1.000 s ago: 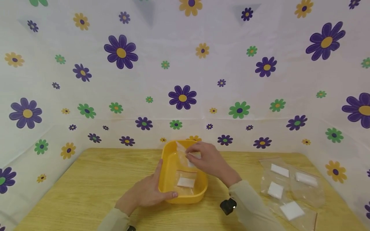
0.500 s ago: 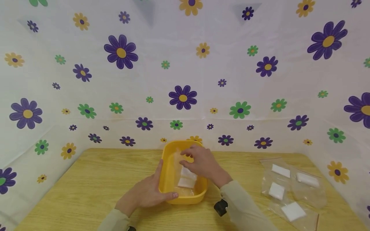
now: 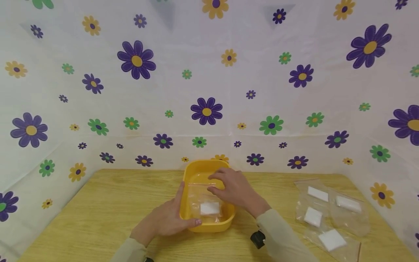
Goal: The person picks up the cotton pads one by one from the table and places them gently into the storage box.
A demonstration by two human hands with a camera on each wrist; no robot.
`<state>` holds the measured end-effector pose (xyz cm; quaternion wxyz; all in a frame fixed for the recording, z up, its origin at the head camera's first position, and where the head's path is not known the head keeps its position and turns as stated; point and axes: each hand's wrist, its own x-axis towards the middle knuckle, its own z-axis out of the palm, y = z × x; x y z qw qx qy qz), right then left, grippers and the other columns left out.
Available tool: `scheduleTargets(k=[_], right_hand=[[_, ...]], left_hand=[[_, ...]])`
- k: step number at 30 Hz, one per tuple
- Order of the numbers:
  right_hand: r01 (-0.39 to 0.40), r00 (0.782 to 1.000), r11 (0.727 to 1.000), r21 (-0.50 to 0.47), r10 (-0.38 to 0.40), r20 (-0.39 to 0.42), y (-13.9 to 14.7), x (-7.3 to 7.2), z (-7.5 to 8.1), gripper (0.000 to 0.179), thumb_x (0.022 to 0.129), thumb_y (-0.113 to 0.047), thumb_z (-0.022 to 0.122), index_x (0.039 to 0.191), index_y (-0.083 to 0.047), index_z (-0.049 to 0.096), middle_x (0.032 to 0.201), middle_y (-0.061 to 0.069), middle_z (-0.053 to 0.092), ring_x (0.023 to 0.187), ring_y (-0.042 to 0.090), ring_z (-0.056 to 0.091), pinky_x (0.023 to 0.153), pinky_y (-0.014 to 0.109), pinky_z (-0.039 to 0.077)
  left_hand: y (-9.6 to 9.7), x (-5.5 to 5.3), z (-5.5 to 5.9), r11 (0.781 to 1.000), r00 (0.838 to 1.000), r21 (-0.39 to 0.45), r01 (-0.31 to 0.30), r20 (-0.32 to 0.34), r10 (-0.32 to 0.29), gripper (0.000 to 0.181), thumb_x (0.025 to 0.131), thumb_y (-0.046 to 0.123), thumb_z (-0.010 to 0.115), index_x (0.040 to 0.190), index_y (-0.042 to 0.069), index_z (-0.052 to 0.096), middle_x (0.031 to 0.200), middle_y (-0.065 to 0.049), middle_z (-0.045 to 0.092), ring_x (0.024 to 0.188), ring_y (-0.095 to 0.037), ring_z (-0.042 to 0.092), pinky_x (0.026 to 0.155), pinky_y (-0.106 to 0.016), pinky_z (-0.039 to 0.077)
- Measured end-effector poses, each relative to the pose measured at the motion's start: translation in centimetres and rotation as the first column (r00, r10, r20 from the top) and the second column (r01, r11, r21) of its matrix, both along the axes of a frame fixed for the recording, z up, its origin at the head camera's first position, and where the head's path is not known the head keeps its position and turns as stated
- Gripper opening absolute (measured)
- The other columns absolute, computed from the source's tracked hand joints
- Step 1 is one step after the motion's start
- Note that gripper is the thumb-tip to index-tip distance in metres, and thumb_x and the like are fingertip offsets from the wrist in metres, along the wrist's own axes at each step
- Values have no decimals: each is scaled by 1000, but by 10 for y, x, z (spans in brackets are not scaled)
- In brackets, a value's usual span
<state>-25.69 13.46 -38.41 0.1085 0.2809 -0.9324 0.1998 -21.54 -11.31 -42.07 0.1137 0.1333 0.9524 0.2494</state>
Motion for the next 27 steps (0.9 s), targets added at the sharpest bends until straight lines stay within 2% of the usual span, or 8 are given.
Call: scheduleTargets(k=[3,8,15,20,27], right_hand=[[-12,1000,999,42,13,-18,7,2,-1,42,94,-40,73,130,-18,71,142,12,64,128,36,62,106,61,50],[6,995,992,125,6,-97,18,6,-4,62,92,-51,71,146,-22,58,161,15,44,147,44,41,112,73,37],[104,980,974,201,-66,-186,31,14,-2,79,89,-64,67,155,-28,46,165,14,38,150,51,32,110,80,29],[173,973,959,225,-130,-192,43,20,-2,84,88,-72,62,158,-30,41,165,15,36,149,54,31,111,82,24],[231,969,943,240,-201,-142,59,27,-4,87,89,-75,57,160,-29,37,168,15,30,151,55,25,112,83,20]], left_hand=[[0,0,-1,1000,1000,3,2,1,-2,134,76,86,62,166,13,-6,147,-24,56,125,-40,63,99,-58,54],[1,0,-1,1000,1000,5,2,5,-2,134,76,86,61,166,14,-6,148,-24,55,126,-40,63,100,-58,54],[1,-1,-1,1000,1000,10,-3,11,3,134,75,87,62,166,15,-7,148,-22,56,124,-37,64,100,-57,54],[1,-2,-1,1000,1000,14,-3,6,3,135,75,86,62,166,15,-8,149,-22,55,125,-37,63,101,-57,54],[1,-2,-1,1000,1000,10,-10,22,10,135,74,87,63,166,17,-8,148,-20,57,124,-34,64,101,-56,54]])
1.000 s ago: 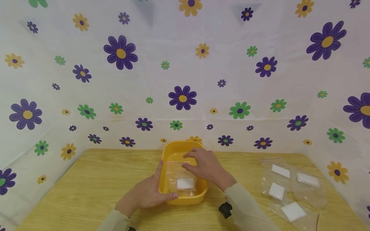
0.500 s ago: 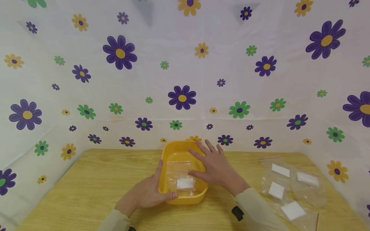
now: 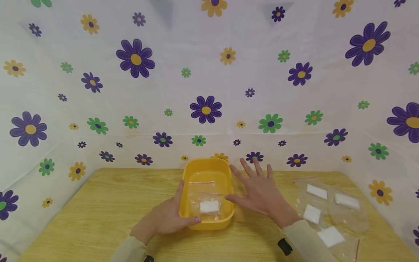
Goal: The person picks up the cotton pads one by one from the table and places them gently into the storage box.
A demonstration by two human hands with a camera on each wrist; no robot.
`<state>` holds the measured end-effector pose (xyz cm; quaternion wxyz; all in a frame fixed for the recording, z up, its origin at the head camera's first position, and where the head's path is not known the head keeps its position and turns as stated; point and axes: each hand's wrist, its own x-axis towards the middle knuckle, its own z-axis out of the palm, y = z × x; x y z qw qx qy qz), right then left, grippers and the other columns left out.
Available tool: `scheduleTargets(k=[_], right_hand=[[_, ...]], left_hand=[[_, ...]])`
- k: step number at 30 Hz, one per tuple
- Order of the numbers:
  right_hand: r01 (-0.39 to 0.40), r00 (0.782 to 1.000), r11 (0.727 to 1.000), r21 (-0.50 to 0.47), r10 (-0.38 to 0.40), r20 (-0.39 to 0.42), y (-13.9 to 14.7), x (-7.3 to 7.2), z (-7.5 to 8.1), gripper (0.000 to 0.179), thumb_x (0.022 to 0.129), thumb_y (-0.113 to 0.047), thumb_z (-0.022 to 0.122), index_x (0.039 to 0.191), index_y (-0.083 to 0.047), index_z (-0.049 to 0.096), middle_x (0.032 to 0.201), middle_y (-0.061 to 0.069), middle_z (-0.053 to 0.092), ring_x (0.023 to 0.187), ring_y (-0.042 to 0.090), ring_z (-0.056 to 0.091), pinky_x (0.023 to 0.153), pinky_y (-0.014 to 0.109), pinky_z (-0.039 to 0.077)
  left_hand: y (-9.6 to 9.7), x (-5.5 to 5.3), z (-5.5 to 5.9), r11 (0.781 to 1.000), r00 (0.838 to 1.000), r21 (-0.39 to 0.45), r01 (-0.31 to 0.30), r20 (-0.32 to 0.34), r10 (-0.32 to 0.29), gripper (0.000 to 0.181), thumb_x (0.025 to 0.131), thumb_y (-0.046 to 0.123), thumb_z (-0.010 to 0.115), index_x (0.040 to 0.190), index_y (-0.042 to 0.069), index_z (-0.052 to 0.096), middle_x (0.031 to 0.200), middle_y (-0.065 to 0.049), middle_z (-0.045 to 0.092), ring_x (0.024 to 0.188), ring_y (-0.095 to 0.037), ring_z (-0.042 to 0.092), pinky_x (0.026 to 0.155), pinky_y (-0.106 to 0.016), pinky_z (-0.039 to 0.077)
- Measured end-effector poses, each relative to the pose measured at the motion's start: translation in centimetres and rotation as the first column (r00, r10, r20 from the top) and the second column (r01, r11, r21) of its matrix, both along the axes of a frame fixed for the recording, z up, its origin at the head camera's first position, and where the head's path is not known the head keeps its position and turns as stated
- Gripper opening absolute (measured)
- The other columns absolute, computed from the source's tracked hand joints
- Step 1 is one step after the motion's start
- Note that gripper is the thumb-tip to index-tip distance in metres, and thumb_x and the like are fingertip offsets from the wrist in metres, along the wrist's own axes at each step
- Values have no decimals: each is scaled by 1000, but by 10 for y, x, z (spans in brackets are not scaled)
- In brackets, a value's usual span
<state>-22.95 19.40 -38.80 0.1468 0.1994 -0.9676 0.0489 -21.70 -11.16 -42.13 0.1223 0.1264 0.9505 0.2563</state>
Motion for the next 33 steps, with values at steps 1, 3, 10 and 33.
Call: scheduleTargets(k=[1,3,10,33], right_hand=[[7,1000,1000,-3,-7,5,2,1,0,87,89,-74,57,160,-28,37,168,15,29,151,55,24,112,83,20],[19,1000,1000,-3,-19,5,6,3,0,87,89,-74,58,159,-28,38,168,16,30,151,56,24,111,84,20],[60,998,998,7,-60,0,20,9,0,87,89,-74,58,159,-26,38,166,18,33,149,59,25,109,85,19],[137,990,991,-11,-137,-25,69,28,-9,87,87,-73,62,158,-27,39,162,22,38,143,61,33,104,87,24]], left_hand=[[0,0,0,1000,1000,0,-2,3,2,135,74,87,63,166,17,-8,148,-20,56,125,-34,64,101,-56,54],[0,0,0,1000,1000,-1,-6,5,6,135,74,87,62,166,17,-8,149,-19,56,124,-34,64,101,-56,54],[1,1,1,1000,1000,2,-15,14,15,136,73,87,63,166,17,-8,150,-20,55,125,-34,63,102,-57,53],[0,2,1,1000,1000,16,-7,10,7,137,73,86,65,165,17,-9,151,-20,54,125,-35,63,100,-59,54]])
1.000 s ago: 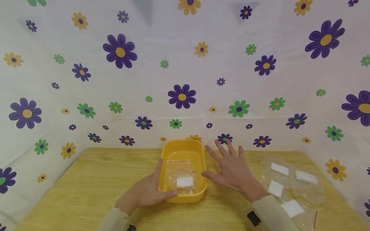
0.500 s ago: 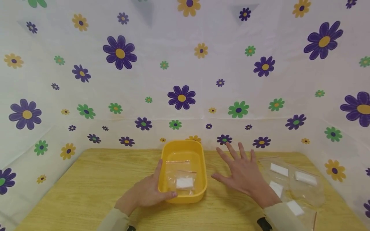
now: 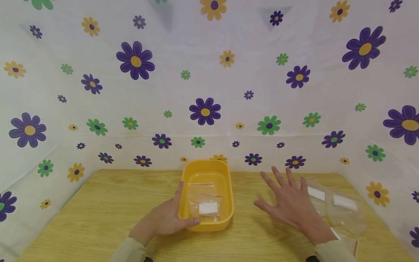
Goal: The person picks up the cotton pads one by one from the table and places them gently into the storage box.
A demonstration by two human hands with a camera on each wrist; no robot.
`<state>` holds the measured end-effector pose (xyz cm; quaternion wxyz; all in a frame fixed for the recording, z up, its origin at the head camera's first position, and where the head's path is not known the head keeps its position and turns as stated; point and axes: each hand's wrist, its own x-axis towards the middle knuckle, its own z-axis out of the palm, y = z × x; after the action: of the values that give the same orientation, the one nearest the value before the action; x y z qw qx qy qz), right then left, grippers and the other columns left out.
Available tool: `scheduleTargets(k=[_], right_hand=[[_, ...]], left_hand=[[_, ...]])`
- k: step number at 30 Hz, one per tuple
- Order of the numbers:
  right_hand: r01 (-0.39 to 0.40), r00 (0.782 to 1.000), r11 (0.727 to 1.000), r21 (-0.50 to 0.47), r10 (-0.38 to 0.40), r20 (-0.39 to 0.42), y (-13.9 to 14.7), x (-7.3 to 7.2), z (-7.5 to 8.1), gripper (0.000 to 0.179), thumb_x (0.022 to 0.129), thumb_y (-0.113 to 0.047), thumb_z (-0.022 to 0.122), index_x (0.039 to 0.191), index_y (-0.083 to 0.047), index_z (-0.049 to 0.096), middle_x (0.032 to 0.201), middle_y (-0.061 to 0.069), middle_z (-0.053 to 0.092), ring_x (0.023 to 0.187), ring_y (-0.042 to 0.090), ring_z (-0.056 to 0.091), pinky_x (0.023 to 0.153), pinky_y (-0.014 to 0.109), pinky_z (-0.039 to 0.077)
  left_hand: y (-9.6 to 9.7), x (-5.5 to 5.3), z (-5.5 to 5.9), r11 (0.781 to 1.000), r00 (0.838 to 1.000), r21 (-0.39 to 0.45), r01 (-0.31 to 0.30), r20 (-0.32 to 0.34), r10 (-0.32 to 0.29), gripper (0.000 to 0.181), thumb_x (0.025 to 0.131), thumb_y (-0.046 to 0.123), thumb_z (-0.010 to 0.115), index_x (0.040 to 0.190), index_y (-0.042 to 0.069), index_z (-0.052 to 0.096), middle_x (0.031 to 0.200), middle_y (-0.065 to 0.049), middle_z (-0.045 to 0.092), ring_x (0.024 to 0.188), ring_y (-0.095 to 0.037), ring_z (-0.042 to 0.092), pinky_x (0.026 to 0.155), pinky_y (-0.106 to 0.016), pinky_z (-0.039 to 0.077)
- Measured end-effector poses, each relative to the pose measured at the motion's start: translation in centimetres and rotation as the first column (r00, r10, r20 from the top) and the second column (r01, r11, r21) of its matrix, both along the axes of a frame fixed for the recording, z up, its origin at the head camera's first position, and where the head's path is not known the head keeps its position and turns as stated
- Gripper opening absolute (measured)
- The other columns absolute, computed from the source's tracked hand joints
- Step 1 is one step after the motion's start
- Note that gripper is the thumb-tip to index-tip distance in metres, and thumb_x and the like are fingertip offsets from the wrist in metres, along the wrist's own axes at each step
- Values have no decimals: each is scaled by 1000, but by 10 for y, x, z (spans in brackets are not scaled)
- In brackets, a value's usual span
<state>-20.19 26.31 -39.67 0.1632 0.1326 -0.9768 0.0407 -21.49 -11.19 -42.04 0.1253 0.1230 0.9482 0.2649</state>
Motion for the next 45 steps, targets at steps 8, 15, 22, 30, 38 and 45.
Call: scheduleTargets(k=[8,15,22,30,38,45], right_hand=[[28,999,999,-26,-28,16,22,7,-3,87,87,-71,65,157,-25,41,161,23,40,144,60,31,103,86,24],[56,998,998,2,-56,17,45,12,-12,88,86,-70,66,156,-23,41,159,23,42,139,60,36,99,86,27],[67,997,998,2,-67,-35,67,14,-17,91,85,-69,69,158,-26,38,156,24,45,135,60,41,97,85,28],[102,993,995,15,-100,-66,92,21,-22,93,82,-67,73,155,-20,41,152,27,48,131,58,44,95,84,31],[174,985,984,47,-173,-16,122,29,-20,92,84,-66,72,152,-11,43,145,36,47,128,60,41,93,85,31],[205,975,979,13,-205,87,152,29,-23,89,89,-63,69,147,0,46,146,41,42,121,65,43,92,83,36]], left_hand=[[0,1,0,1000,1000,-20,-8,15,8,137,73,88,64,165,17,-9,151,-20,54,124,-35,63,101,-60,53],[1,2,1,1000,1000,-18,-2,11,2,137,73,87,64,165,16,-9,151,-21,54,126,-35,62,103,-59,52],[0,2,1,1000,1000,-20,-12,9,12,137,73,87,64,165,17,-10,153,-21,52,126,-35,62,103,-60,51],[0,3,1,1000,1000,-14,-13,7,14,137,73,88,64,165,18,-9,153,-20,51,128,-37,61,103,-60,51],[2,-1,2,1000,1000,-11,-5,1,5,137,73,88,63,165,19,-11,155,-20,50,129,-36,61,103,-60,51],[0,1,3,1000,1000,1,1,5,-1,137,74,86,64,165,17,-11,154,-21,51,129,-37,60,105,-61,50]])
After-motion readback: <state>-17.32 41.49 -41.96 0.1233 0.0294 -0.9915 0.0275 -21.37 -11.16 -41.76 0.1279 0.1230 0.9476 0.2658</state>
